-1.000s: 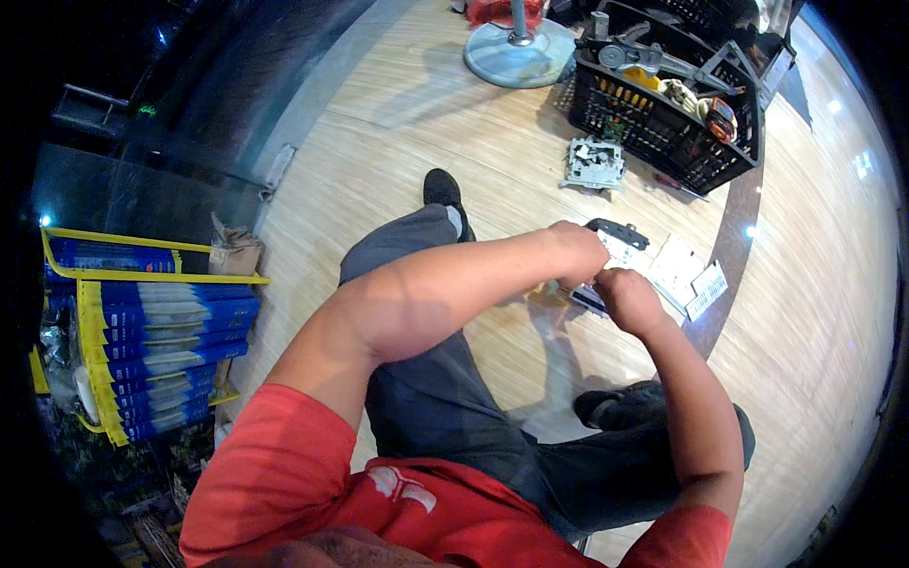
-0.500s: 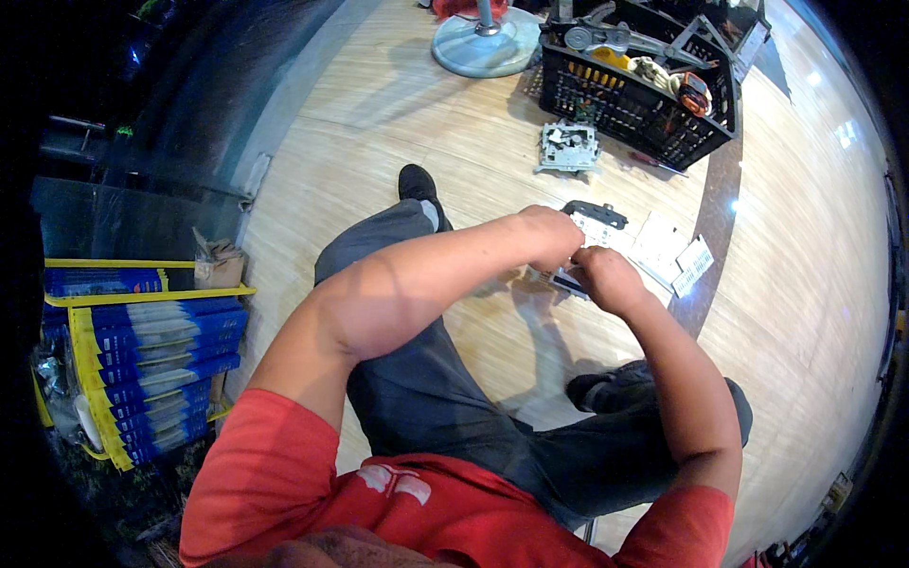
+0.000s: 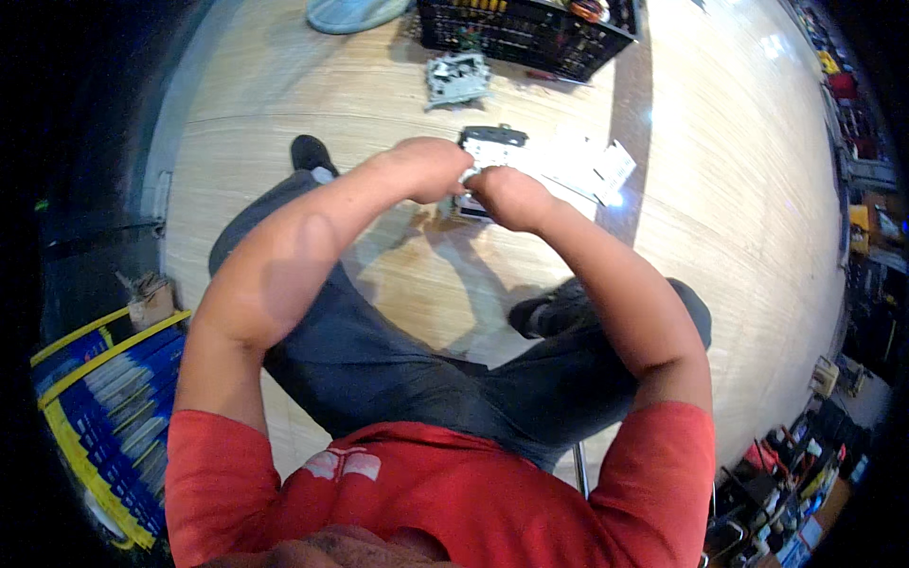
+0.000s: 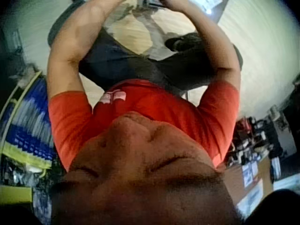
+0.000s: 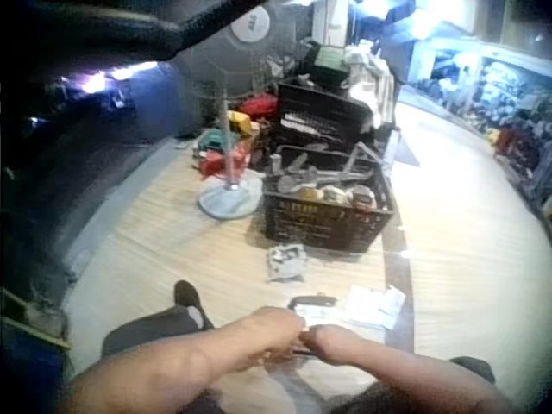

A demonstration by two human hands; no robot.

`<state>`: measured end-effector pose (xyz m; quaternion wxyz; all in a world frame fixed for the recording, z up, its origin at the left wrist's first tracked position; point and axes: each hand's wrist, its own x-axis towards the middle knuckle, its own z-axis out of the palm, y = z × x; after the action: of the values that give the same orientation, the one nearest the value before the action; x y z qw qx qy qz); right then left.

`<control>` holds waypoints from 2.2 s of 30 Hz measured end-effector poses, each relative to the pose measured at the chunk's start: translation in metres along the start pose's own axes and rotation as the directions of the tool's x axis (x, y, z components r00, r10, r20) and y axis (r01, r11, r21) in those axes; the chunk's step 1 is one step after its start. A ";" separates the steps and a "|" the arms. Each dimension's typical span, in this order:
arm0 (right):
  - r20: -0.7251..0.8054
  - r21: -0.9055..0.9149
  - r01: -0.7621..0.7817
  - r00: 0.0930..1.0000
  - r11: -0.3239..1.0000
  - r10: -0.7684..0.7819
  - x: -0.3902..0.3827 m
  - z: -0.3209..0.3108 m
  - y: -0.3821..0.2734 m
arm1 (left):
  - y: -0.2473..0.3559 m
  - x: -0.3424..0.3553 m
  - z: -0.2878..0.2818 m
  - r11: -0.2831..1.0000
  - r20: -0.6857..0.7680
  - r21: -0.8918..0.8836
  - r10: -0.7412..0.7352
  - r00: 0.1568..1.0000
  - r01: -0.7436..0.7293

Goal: The person sits on the floor and uses a small screwdriver to manipulate and disassemble components of an electronic device, handling a small circuit board and metal housing.

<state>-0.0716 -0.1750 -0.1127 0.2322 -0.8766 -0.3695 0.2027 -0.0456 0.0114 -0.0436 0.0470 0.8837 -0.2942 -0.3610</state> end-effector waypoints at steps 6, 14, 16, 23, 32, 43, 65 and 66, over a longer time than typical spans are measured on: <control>-0.009 0.009 -0.015 1.000 1.000 0.015 0.002 0.000 -0.001 | -0.005 0.004 0.006 1.000 0.004 -0.023 -0.021 1.000 0.021; -0.007 -0.018 -0.032 0.999 0.999 0.032 0.002 -0.004 -0.005 | -0.006 0.006 0.007 1.000 0.002 0.012 -0.011 1.000 0.011; -0.014 -0.020 -0.038 0.999 0.999 0.038 0.002 -0.003 -0.006 | -0.006 0.007 0.009 1.000 0.001 0.007 -0.014 1.000 0.014; -0.017 0.015 -0.036 0.999 0.999 0.036 0.004 -0.006 -0.009 | -0.008 0.008 0.010 1.000 0.003 0.012 -0.013 1.000 0.013; -0.029 0.019 0.012 1.000 1.000 -0.012 0.003 -0.005 -0.007 | -0.005 0.002 0.007 0.999 -0.053 -0.002 -0.032 0.998 0.032; -0.004 -0.028 -0.028 1.000 0.999 0.028 0.005 -0.004 -0.007 | -0.005 0.003 0.009 1.000 -0.045 0.020 -0.019 0.999 0.020; 0.055 -0.037 -0.028 0.998 0.999 0.030 0.004 -0.008 -0.010 | -0.006 0.004 0.008 1.000 -0.009 0.007 0.006 1.000 -0.006; 0.055 -0.039 -0.028 0.998 0.999 0.030 0.004 -0.007 -0.008 | -0.005 0.004 0.008 1.000 -0.010 0.007 0.007 1.000 -0.007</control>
<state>-0.0699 -0.1692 -0.1028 0.2021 -0.8803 -0.3667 0.2232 -0.0456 0.0144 -0.0534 0.0468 0.8847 -0.2984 -0.3552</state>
